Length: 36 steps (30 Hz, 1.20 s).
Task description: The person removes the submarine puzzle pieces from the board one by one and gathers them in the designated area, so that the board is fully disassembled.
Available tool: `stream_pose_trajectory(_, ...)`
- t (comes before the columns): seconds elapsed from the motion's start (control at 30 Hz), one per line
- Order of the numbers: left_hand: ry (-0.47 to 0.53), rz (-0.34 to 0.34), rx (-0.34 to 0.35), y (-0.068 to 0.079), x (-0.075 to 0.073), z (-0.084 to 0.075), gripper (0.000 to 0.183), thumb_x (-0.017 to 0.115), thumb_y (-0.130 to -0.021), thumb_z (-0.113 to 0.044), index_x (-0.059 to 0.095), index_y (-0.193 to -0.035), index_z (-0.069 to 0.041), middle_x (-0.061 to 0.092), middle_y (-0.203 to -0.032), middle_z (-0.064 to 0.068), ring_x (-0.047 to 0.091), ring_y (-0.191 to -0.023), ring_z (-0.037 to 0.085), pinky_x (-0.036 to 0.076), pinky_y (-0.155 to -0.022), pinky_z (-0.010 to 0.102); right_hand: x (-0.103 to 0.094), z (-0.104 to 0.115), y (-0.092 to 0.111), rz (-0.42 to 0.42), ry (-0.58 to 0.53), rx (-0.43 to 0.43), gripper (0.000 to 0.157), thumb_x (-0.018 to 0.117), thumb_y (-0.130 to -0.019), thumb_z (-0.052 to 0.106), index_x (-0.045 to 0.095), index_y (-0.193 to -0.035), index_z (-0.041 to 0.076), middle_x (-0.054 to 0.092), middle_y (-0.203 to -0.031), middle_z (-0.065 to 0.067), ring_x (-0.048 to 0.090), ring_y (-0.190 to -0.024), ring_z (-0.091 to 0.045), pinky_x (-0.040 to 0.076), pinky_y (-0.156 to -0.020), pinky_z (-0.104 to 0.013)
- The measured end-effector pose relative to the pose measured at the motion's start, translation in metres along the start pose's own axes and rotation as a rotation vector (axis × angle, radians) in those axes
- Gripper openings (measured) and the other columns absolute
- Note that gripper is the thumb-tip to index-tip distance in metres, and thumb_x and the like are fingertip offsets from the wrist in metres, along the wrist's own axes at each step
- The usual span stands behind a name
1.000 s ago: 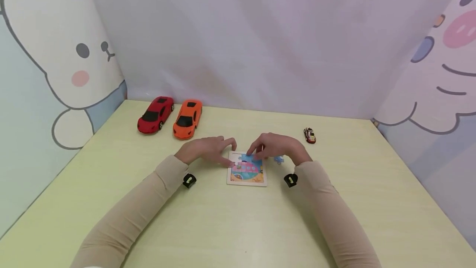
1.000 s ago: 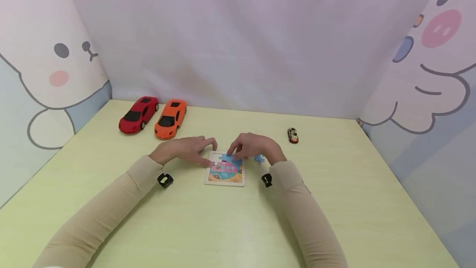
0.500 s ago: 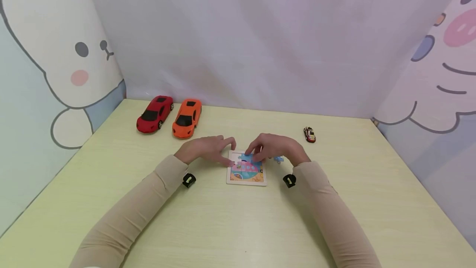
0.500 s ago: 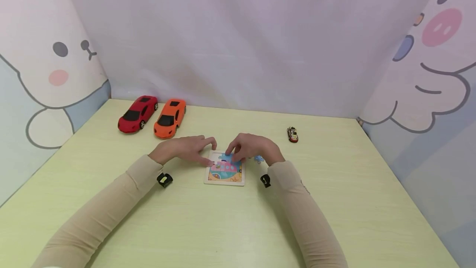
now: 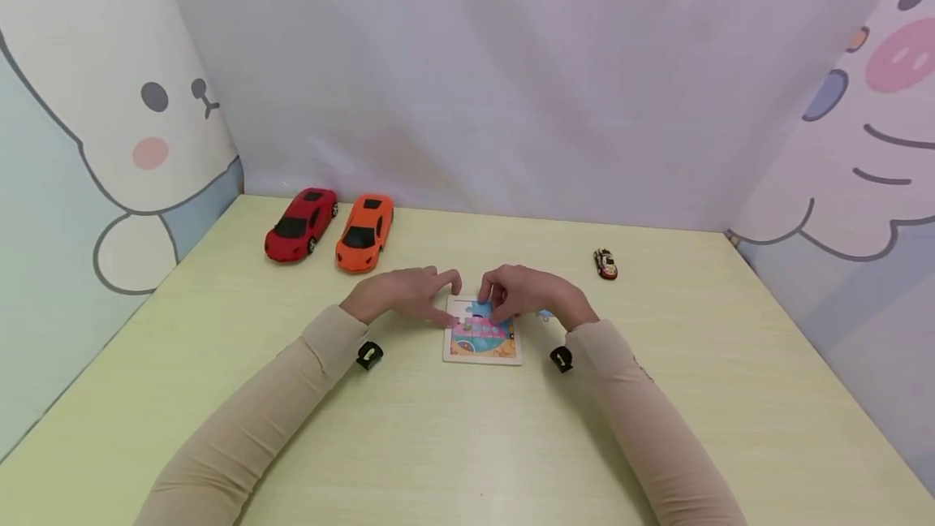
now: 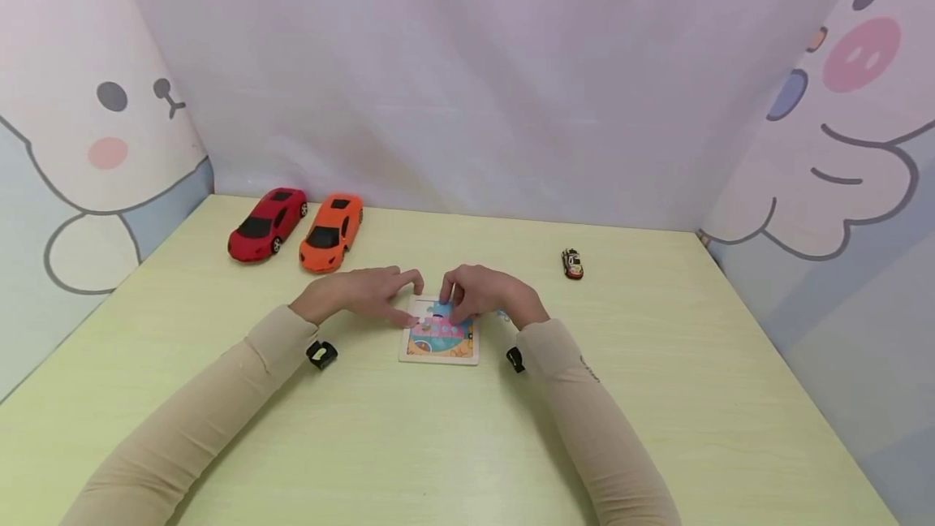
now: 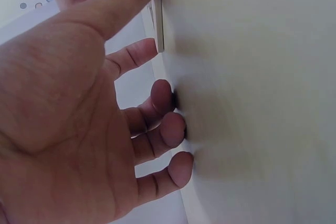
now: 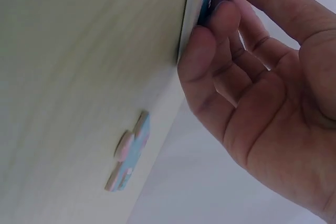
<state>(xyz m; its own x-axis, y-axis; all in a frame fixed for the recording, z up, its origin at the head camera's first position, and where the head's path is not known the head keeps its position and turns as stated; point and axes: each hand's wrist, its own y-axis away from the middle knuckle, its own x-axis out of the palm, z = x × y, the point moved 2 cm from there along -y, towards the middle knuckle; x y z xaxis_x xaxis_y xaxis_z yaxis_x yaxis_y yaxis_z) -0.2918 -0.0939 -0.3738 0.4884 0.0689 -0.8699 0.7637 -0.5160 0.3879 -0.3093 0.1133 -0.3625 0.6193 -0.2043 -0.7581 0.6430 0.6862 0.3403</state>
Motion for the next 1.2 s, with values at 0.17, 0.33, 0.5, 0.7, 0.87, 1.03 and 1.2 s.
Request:
stream_pose_trajectory(0.17,0.004,0.0,0.002,-0.0002,-0.0001,-0.0002,0.051,0.068,-0.091,-0.053,0.043,-0.128,-0.028,0.052,-0.105,0.005,0.054,-0.096,0.022,0.045,-0.08,0.037,0.001,0.0011,0.0007,0.006,0.043,0.018,0.027,0.075,-0.09,0.012,0.06,-0.113,0.01,0.059,-0.091,-0.003,0.053,-0.082,-0.016,0.045,-0.075,-0.029)
stream_pose_trajectory(0.33,-0.002,-0.004,-0.001,0.0007,-0.0002,-0.0004,0.052,0.068,-0.091,-0.054,0.043,-0.128,-0.028,0.053,-0.105,0.005,0.054,-0.096,0.022,0.045,-0.08,0.038,0.0015,0.0017,0.0016,0.019,0.06,0.016,0.027,0.073,-0.092,0.012,0.057,-0.115,0.01,0.055,-0.09,-0.002,0.05,-0.082,-0.016,0.042,-0.076,-0.03)
stream_pose_trajectory(0.5,-0.001,-0.008,0.01,0.0005,0.0002,0.0,0.051,0.068,-0.091,-0.054,0.043,-0.128,-0.028,0.052,-0.105,0.005,0.054,-0.095,0.022,0.045,-0.079,0.038,0.0014,0.0028,0.0021,0.027,0.06,0.014,0.029,0.072,-0.093,0.011,0.054,-0.117,0.011,0.055,-0.092,-0.004,0.05,-0.085,-0.018,0.042,-0.078,-0.031)
stream_pose_trajectory(0.7,0.011,-0.003,0.007,0.0017,0.0007,-0.0008,0.05,0.068,-0.091,-0.052,0.043,-0.127,-0.028,0.052,-0.105,0.005,0.054,-0.096,0.022,0.044,-0.079,0.038,0.0024,0.003,0.0011,0.017,0.065,-0.01,0.03,0.073,-0.092,0.01,0.053,-0.114,0.011,0.056,-0.103,-0.004,0.051,-0.095,-0.02,0.043,-0.085,-0.033)
stream_pose_trajectory(0.87,0.01,0.002,-0.001,0.0033,0.0005,-0.0012,0.05,0.068,-0.091,-0.053,0.043,-0.127,-0.028,0.052,-0.106,0.006,0.054,-0.096,0.023,0.045,-0.079,0.039,0.0023,0.0042,-0.0003,-0.004,0.062,-0.045,0.022,0.071,-0.093,0.009,0.055,-0.108,0.011,0.057,-0.101,-0.003,0.052,-0.093,-0.02,0.044,-0.083,-0.032)
stream_pose_trajectory(1.03,0.003,-0.005,0.005,0.0035,-0.0005,-0.001,0.05,0.068,-0.091,-0.052,0.043,-0.127,-0.028,0.052,-0.105,0.005,0.053,-0.095,0.022,0.045,-0.079,0.039,-0.0025,0.002,-0.0012,-0.034,0.064,-0.081,0.008,0.066,-0.097,0.012,0.059,-0.102,0.013,0.058,-0.093,0.0,0.052,-0.086,-0.017,0.044,-0.077,-0.029)
stream_pose_trajectory(1.2,0.015,-0.005,0.007,0.0031,-0.0003,-0.0015,0.049,0.069,-0.091,-0.052,0.043,-0.126,-0.028,0.051,-0.104,0.005,0.053,-0.094,0.022,0.043,-0.077,0.038,-0.0057,0.0015,0.0001,-0.048,0.045,-0.113,0.006,0.066,-0.097,0.012,0.061,-0.098,0.014,0.059,-0.09,0.001,0.053,-0.085,-0.017,0.045,-0.073,-0.029)
